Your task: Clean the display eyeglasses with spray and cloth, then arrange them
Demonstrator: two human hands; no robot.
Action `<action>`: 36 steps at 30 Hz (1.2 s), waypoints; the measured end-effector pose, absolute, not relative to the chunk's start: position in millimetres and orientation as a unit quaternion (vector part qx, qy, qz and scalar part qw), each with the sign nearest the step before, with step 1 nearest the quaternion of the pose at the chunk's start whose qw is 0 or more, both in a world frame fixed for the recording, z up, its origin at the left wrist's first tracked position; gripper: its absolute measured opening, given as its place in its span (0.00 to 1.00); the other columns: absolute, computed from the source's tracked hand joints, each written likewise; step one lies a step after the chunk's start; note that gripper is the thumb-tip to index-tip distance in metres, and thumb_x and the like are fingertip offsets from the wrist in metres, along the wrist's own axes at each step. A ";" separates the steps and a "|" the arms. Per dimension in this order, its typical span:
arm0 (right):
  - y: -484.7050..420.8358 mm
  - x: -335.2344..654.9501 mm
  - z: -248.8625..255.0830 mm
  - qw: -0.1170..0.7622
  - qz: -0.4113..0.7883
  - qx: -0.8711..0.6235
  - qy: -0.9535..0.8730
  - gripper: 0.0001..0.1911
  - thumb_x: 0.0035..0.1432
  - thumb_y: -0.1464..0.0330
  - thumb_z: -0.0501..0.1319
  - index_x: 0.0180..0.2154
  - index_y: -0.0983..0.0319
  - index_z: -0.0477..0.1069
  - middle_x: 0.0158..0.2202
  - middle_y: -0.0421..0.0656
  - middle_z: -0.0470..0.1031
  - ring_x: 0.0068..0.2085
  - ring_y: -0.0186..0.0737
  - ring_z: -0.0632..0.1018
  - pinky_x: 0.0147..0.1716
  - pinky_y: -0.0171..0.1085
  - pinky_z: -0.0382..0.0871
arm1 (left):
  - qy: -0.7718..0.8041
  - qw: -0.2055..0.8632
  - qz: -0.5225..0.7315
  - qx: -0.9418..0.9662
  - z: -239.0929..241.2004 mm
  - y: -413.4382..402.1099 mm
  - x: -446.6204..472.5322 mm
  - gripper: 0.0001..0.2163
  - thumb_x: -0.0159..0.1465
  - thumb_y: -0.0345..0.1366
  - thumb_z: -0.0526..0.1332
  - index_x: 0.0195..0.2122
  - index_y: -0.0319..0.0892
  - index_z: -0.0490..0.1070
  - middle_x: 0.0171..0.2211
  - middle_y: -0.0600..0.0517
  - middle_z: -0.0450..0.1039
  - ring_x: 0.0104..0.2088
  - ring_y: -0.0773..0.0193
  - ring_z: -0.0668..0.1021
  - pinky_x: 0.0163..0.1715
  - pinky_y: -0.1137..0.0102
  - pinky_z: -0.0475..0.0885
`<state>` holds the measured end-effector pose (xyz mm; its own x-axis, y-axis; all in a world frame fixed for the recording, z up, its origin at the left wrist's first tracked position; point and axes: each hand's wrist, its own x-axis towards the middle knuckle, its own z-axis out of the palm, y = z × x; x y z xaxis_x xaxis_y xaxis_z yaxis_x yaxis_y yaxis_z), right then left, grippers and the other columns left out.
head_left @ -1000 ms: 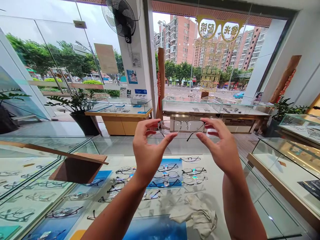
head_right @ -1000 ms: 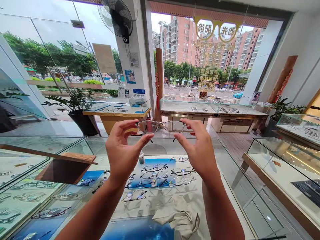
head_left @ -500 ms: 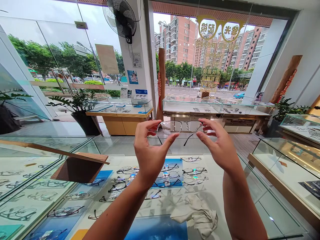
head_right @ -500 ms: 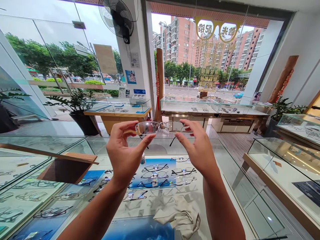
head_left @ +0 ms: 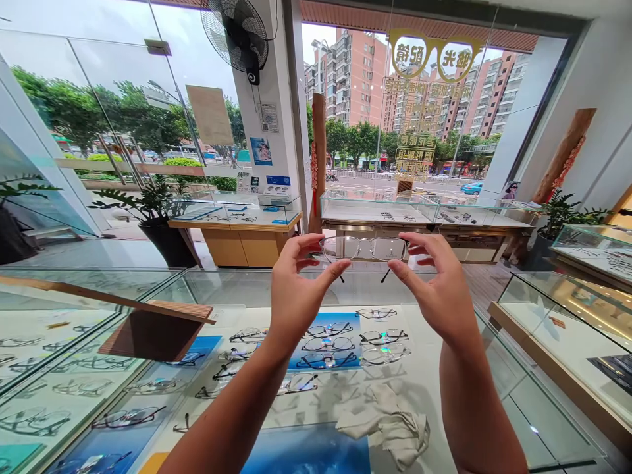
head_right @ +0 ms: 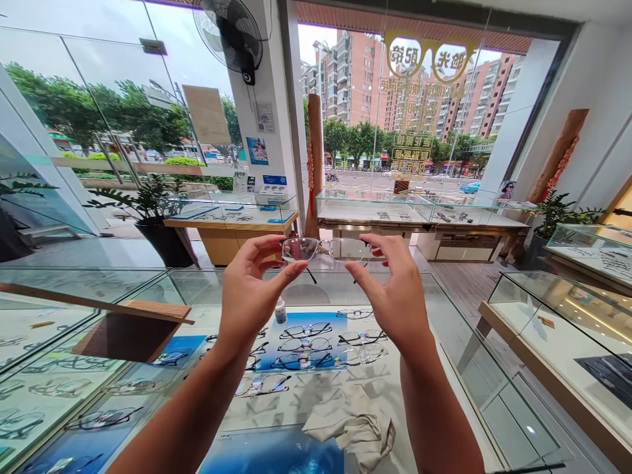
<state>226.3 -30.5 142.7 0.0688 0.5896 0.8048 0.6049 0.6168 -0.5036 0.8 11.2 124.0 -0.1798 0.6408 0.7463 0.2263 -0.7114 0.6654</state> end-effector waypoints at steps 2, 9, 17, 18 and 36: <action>-31.7 225.9 142.8 0.589 -0.022 -0.437 -0.680 0.21 0.64 0.55 0.69 0.56 0.51 0.76 0.52 0.46 0.78 0.49 0.50 0.79 0.45 0.50 0.76 | 0.349 0.178 0.673 0.628 123.0 16.4 -1.2 0.26 0.55 0.45 0.79 0.52 0.46 0.77 0.49 0.46 0.81 0.48 0.56 0.83 0.44 0.63 0.80; -32.8 225.6 143.0 0.587 -0.048 -0.442 -0.676 0.20 0.63 0.56 0.69 0.55 0.51 0.76 0.52 0.46 0.78 0.48 0.49 0.79 0.45 0.50 0.76 | 0.352 0.210 0.659 0.630 121.2 23.0 -0.9 0.27 0.54 0.47 0.79 0.52 0.46 0.78 0.51 0.44 0.81 0.48 0.53 0.83 0.45 0.59 0.81; -29.5 225.2 142.7 0.584 -0.039 -0.434 -0.685 0.20 0.65 0.58 0.68 0.57 0.51 0.74 0.53 0.46 0.78 0.49 0.49 0.79 0.45 0.50 0.76 | 0.356 0.054 0.692 0.626 123.6 7.2 6.4 0.26 0.58 0.46 0.77 0.55 0.48 0.76 0.51 0.47 0.79 0.50 0.56 0.81 0.47 0.61 0.79; -28.3 225.3 142.5 0.582 -0.033 -0.433 -0.687 0.20 0.65 0.58 0.67 0.57 0.51 0.74 0.53 0.46 0.78 0.49 0.49 0.80 0.46 0.50 0.76 | 0.355 0.031 0.695 0.624 124.0 5.4 6.9 0.26 0.58 0.46 0.77 0.55 0.48 0.76 0.51 0.47 0.78 0.50 0.56 0.81 0.47 0.61 0.79; -29.6 208.0 143.2 0.594 -0.113 -0.400 -0.689 0.18 0.68 0.60 0.65 0.58 0.51 0.73 0.53 0.48 0.77 0.55 0.53 0.77 0.53 0.55 0.75 | 0.346 0.015 0.718 0.604 120.4 13.3 5.9 0.28 0.58 0.47 0.77 0.57 0.47 0.73 0.52 0.46 0.76 0.51 0.54 0.80 0.51 0.58 0.79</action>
<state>208.0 -29.6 143.2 0.0262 0.4166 0.9087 0.6856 0.6541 -0.3196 5.9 13.3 120.4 -0.2689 0.4390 0.8573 0.3968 -0.7605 0.5140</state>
